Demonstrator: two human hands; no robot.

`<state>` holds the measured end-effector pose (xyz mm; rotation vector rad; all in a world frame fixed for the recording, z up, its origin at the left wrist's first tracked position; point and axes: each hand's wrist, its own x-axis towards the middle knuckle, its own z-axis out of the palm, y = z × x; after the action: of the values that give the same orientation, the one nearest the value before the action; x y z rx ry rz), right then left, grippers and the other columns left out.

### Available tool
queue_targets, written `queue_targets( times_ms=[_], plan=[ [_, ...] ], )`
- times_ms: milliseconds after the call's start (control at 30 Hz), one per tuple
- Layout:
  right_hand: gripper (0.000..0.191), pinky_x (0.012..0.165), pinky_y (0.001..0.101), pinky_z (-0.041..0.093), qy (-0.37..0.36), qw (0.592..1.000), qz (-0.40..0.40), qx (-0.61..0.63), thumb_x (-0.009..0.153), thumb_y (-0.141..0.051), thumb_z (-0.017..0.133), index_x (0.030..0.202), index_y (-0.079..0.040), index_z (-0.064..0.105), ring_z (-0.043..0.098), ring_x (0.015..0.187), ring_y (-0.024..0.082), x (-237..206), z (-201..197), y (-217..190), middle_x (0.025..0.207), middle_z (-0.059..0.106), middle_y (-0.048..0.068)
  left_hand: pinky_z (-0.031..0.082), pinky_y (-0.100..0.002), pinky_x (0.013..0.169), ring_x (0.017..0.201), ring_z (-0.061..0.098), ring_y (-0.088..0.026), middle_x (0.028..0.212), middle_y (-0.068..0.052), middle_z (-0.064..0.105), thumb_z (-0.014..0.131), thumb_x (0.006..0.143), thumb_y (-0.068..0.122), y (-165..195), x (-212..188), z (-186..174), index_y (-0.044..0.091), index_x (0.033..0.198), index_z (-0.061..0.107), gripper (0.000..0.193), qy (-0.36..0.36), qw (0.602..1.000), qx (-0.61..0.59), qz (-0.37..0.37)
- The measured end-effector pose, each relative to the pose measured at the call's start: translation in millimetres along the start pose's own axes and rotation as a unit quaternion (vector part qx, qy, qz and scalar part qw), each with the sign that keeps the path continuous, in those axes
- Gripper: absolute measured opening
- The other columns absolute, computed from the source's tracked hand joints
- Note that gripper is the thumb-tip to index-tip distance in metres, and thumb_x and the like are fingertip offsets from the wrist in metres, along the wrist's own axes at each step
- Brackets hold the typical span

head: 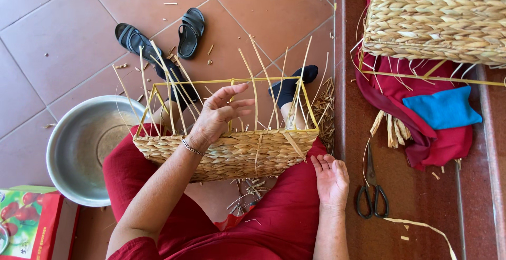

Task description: The person weaves a rectangular basket using dried palm leaves, interlacing strands through a frame held between their legs. They use scissors to trim excess material and periodically adjust the basket's position to continue weaving.

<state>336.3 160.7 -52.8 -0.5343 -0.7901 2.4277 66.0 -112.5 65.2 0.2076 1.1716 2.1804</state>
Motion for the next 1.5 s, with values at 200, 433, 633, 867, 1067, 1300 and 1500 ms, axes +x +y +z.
queue_targets(
  times_ms=[200, 433, 633, 867, 1067, 1300, 1500],
  plan=[
    [0.008, 0.116, 0.0611, 0.041, 0.003, 1.000, 0.005, -0.015, 0.098, -0.019, 0.072, 0.093, -0.013, 0.072, 0.065, 0.110, 0.029, 2.5, -2.4, -4.0, 0.105, 0.073, 0.010, 0.059, -0.041, 0.099, 0.113, 0.070, -0.032, 0.145, -0.017, 0.058, 0.045, 0.094, -0.012, 2.6, 3.0, 2.5, 0.000, 0.131, 0.058, 0.041, -0.004, 1.000, 0.003, -0.017],
    [0.008, 0.114, 0.0603, 0.044, 0.021, 0.999, 0.005, -0.032, 0.097, -0.019, 0.073, 0.092, -0.013, 0.071, 0.066, 0.106, 0.028, 2.9, 3.1, -5.3, 0.102, 0.073, 0.010, 0.061, -0.041, 0.096, 0.110, 0.072, -0.032, 0.141, -0.017, 0.061, 0.044, 0.094, -0.013, 3.2, 5.3, 1.6, 0.001, 0.131, 0.058, 0.042, -0.001, 0.999, -0.014, -0.032],
    [0.008, 0.114, 0.0593, 0.045, 0.029, 0.998, 0.006, -0.046, 0.098, -0.018, 0.071, 0.092, -0.013, 0.070, 0.066, 0.104, 0.028, 2.2, 7.1, -5.8, 0.100, 0.072, 0.010, 0.061, -0.040, 0.095, 0.110, 0.072, -0.032, 0.140, -0.017, 0.061, 0.044, 0.094, -0.012, 4.0, 5.5, 2.2, 0.002, 0.132, 0.058, 0.043, 0.000, 0.999, -0.021, -0.034],
    [0.007, 0.103, 0.0540, 0.053, 0.033, 0.981, -0.011, -0.190, 0.100, -0.018, 0.067, 0.096, -0.012, 0.067, 0.068, 0.101, 0.026, -3.7, 36.0, -9.4, 0.101, 0.072, 0.010, 0.061, -0.039, 0.095, 0.110, 0.072, -0.032, 0.140, -0.017, 0.061, 0.043, 0.094, -0.011, 4.1, 6.3, 2.2, 0.002, 0.134, 0.057, 0.044, 0.005, 0.999, -0.015, -0.036],
    [0.018, 0.071, 0.0370, 0.052, 0.018, 0.828, -0.075, -0.555, 0.097, -0.023, 0.069, 0.106, -0.008, 0.072, 0.064, 0.080, 0.021, 0.1, 95.7, 4.8, 0.094, 0.073, 0.008, 0.060, -0.039, 0.096, 0.110, 0.072, -0.033, 0.141, -0.019, 0.061, 0.043, 0.092, -0.013, 6.5, 3.7, 0.6, 0.000, 0.133, 0.057, 0.045, 0.002, 0.999, -0.034, -0.030],
    [0.015, 0.068, 0.0294, 0.054, -0.099, 0.719, -0.225, -0.650, 0.092, -0.016, 0.080, 0.094, -0.004, 0.073, 0.068, 0.077, 0.016, 0.1, 139.8, 3.6, 0.087, 0.071, 0.004, 0.060, -0.038, 0.096, 0.108, 0.072, -0.032, 0.141, -0.020, 0.061, 0.044, 0.092, -0.013, 10.7, -2.4, -2.0, -0.001, 0.134, 0.057, 0.045, 0.001, 0.999, -0.033, -0.029],
    [0.014, 0.063, 0.0269, 0.057, -0.121, 0.672, -0.227, -0.695, 0.090, -0.017, 0.081, 0.087, -0.007, 0.072, 0.063, 0.075, 0.014, 8.6, 131.2, -0.2, 0.082, 0.069, 0.003, 0.060, -0.039, 0.096, 0.107, 0.072, -0.032, 0.139, -0.021, 0.062, 0.042, 0.091, -0.014, 13.6, -5.0, -2.4, -0.002, 0.134, 0.056, 0.047, 0.006, 0.999, -0.029, -0.030]
  ],
)
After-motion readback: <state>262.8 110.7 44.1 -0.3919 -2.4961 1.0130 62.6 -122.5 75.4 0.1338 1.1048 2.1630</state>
